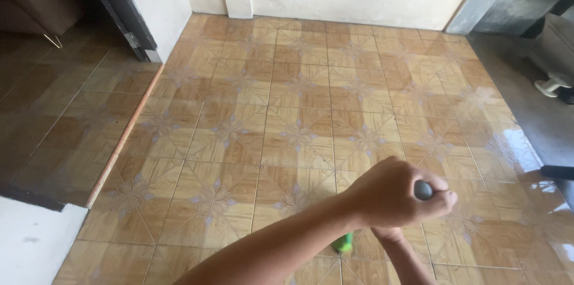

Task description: The person sweeps the tiled floor of a garage area using a broom, moving it across the surface and around a parked car and motorcycle.

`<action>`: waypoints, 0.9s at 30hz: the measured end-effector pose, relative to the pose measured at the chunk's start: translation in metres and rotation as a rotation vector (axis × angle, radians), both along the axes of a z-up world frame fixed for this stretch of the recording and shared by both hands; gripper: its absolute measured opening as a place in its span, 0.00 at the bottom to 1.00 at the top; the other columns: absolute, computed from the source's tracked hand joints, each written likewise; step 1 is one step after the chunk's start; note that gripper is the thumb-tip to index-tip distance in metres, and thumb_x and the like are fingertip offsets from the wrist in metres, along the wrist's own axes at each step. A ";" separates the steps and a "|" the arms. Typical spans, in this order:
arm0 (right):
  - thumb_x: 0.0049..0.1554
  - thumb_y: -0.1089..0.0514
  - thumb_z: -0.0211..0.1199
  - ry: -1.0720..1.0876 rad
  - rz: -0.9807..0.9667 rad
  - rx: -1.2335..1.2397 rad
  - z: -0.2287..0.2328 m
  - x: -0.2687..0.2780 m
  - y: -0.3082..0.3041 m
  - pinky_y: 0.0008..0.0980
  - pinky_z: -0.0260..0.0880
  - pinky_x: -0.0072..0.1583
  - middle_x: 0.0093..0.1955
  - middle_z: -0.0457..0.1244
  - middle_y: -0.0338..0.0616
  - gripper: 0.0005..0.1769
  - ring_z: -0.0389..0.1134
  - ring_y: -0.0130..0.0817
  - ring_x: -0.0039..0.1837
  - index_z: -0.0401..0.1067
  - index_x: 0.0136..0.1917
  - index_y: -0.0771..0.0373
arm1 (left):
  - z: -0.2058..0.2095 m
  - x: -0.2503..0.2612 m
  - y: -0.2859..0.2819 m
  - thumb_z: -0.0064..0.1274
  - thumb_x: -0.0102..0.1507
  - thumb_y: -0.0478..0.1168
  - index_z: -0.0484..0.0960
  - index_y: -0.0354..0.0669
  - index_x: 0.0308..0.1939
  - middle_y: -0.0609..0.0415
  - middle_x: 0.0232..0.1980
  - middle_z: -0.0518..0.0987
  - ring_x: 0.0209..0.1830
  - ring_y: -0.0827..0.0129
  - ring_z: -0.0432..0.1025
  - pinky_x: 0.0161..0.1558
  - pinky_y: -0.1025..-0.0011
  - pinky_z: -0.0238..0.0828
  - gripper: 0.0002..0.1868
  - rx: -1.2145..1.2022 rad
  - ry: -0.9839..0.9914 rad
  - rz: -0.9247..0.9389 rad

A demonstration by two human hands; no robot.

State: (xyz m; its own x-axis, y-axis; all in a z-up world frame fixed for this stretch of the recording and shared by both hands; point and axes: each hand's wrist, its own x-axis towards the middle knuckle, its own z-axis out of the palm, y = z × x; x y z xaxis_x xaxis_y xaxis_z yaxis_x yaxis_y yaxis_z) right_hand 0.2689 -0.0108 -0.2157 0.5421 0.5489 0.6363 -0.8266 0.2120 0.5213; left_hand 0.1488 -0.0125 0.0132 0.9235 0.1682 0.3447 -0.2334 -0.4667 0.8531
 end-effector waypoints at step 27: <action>0.65 0.43 0.51 -1.838 -1.219 -1.391 -0.015 -0.050 0.149 0.39 0.68 0.55 0.49 0.61 0.51 0.25 0.62 0.39 0.52 0.67 0.55 0.71 | 0.019 -0.025 0.149 0.44 0.68 0.45 0.74 0.46 0.21 0.65 0.11 0.63 0.07 0.82 0.50 0.10 0.78 0.47 0.19 0.229 0.029 0.126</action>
